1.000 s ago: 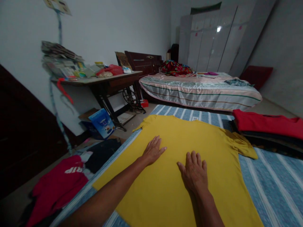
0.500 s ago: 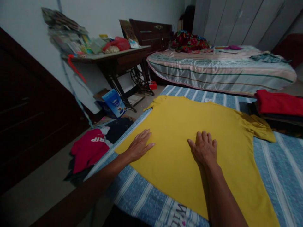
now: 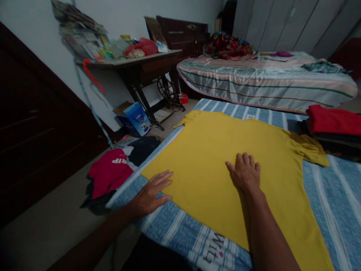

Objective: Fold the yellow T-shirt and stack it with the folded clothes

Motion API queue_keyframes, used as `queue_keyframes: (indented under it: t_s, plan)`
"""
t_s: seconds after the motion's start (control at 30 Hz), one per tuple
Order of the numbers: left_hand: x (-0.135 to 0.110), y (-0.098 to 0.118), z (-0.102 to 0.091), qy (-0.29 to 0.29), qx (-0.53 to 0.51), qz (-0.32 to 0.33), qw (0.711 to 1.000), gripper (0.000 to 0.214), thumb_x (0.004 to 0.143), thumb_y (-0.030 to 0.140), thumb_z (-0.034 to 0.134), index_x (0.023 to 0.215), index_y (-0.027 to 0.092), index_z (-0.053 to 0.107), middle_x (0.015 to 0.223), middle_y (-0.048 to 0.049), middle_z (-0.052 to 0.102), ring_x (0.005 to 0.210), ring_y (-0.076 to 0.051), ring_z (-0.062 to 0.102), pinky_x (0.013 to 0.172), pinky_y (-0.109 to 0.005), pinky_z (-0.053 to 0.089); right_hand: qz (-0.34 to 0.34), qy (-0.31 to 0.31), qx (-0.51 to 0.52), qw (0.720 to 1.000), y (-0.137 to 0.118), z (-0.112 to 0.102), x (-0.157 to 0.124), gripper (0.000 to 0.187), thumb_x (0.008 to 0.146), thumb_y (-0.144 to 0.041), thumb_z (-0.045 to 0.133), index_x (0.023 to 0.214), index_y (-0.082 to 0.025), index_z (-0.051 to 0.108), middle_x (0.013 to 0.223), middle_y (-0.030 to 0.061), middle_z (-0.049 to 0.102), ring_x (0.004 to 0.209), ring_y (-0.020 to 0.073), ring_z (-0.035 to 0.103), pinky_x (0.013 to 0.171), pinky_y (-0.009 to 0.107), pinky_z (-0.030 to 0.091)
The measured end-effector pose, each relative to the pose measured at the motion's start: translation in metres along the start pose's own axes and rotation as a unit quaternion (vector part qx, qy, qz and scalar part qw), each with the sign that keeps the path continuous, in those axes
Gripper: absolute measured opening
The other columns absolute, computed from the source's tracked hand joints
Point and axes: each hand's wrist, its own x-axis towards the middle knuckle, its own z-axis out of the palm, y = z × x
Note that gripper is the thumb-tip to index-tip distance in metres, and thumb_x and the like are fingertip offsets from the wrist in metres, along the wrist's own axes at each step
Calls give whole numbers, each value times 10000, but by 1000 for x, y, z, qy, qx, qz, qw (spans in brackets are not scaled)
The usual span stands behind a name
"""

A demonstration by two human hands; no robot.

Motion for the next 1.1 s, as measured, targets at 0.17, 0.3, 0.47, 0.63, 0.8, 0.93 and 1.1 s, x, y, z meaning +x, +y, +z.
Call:
queue_keyframes:
  t_s: [0.17,0.3,0.47,0.63,0.8,0.93,1.1]
  plan:
    - [2,7,-5,-24,-49,37,998,256,829,270,544,1051,165,617,1379,-141,498,1331,-239,381,1094,-452,296,3,-7,3,1000,2,3,2,590,915,-577,276,1313,-167,420,1378,126,410,1284,305,300,981,461,270]
    - [7,8,-5,-42,-56,33,997,189,836,259,529,971,189,643,1357,-118,528,1309,-229,413,1093,-447,290,-2,-7,-3,1000,2,1,2,575,916,-579,280,1279,-167,449,1344,129,441,1252,303,338,959,452,291]
    - [10,11,-6,-53,-39,32,997,185,848,225,496,940,195,654,1339,-113,547,1299,-219,427,1088,-443,290,-3,-1,-7,1000,2,0,2,573,919,-579,276,1280,-168,445,1357,119,435,1256,298,339,963,452,295]
    - [10,10,-9,-83,-41,28,995,214,802,214,526,980,200,645,1363,-112,523,1300,-230,429,1091,-463,277,1,-11,-7,1000,3,2,4,592,905,-593,281,1293,-174,435,1373,112,420,1277,301,321,978,461,286]
    - [11,8,-11,-98,-27,33,994,234,801,188,502,984,202,648,1367,-104,521,1292,-234,441,1087,-469,285,2,1,-9,1000,2,2,2,577,908,-584,284,1289,-178,439,1361,103,436,1277,295,322,979,451,288]
    - [13,8,-10,-92,-12,42,995,212,849,200,469,939,206,661,1341,-95,548,1268,-218,467,1082,-438,301,2,-5,-7,1000,1,0,2,578,908,-583,281,1291,-179,438,1356,104,439,1276,292,326,973,449,294]
    - [15,8,-9,-85,-4,45,995,242,867,180,432,935,196,663,1309,-103,575,1248,-211,490,1075,-435,310,3,-12,-2,1000,1,-2,3,580,903,-582,274,1285,-179,444,1346,113,444,1261,296,337,967,455,294]
